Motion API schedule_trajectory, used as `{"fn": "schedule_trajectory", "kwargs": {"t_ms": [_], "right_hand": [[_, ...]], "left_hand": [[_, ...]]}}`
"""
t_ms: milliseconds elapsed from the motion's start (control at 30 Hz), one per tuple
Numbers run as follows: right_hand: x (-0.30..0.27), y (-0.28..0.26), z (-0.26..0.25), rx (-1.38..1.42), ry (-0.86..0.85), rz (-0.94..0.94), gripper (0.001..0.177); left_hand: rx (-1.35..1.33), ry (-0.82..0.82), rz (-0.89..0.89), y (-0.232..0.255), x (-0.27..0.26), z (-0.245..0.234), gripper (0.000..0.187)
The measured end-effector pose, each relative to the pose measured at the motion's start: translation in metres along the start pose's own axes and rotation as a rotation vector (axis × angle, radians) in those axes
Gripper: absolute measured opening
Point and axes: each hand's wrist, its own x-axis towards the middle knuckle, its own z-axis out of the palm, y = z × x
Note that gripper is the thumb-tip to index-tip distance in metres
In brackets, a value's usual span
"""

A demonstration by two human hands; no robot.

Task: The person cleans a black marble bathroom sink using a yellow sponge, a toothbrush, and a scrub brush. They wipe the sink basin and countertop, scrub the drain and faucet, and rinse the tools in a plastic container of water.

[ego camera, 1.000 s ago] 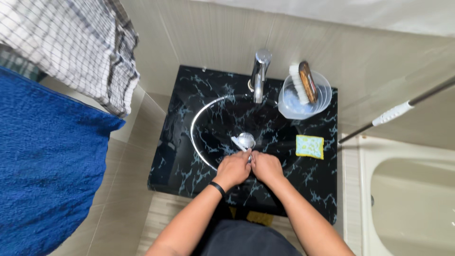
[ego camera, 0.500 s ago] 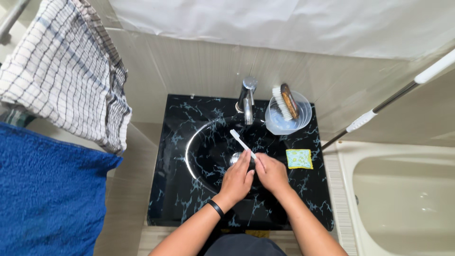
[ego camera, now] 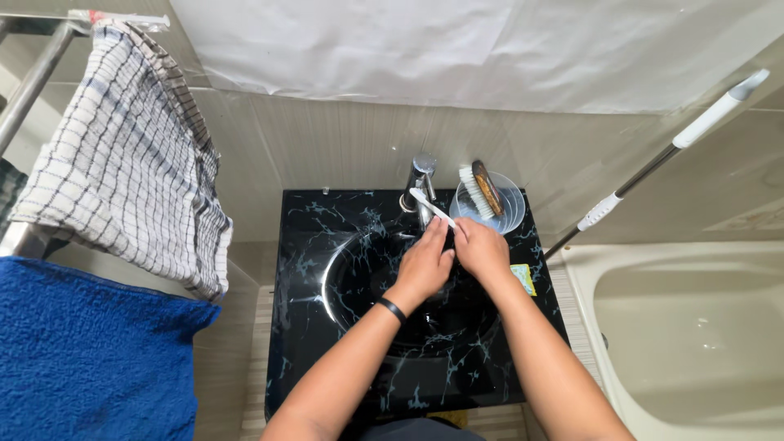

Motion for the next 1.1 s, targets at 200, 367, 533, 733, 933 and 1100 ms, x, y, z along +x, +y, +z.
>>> {"fn": "schedule_trajectory", "kwargs": {"t_ms": [200, 367, 533, 733, 933, 1100], "right_hand": [[0.022, -0.022, 0.010, -0.062, 0.004, 0.007, 0.024], [0.005, -0.026, 0.001, -0.082, 0.069, 0.050, 0.024], [-0.004, -0.022, 0.002, -0.114, 0.093, 0.011, 0.022], [0.016, -0.035, 0.014, -0.180, 0.077, -0.021, 0.025], [-0.001, -0.028, -0.004, -0.138, 0.086, 0.061, 0.024], [0.009, -0.021, -0.007, -0.098, 0.020, 0.087, 0.025]], "left_hand": [[-0.049, -0.061, -0.073, -0.015, 0.023, -0.009, 0.067], [-0.091, -0.099, 0.054, -0.014, 0.017, -0.011, 0.064], [-0.129, -0.171, -0.018, -0.014, 0.013, -0.010, 0.066], [-0.163, -0.151, -0.052, -0.028, 0.026, -0.016, 0.067], [-0.180, -0.223, 0.001, -0.020, 0.021, -0.012, 0.064], [-0.220, -0.134, 0.011, -0.017, 0.029, -0.004, 0.064]]}}
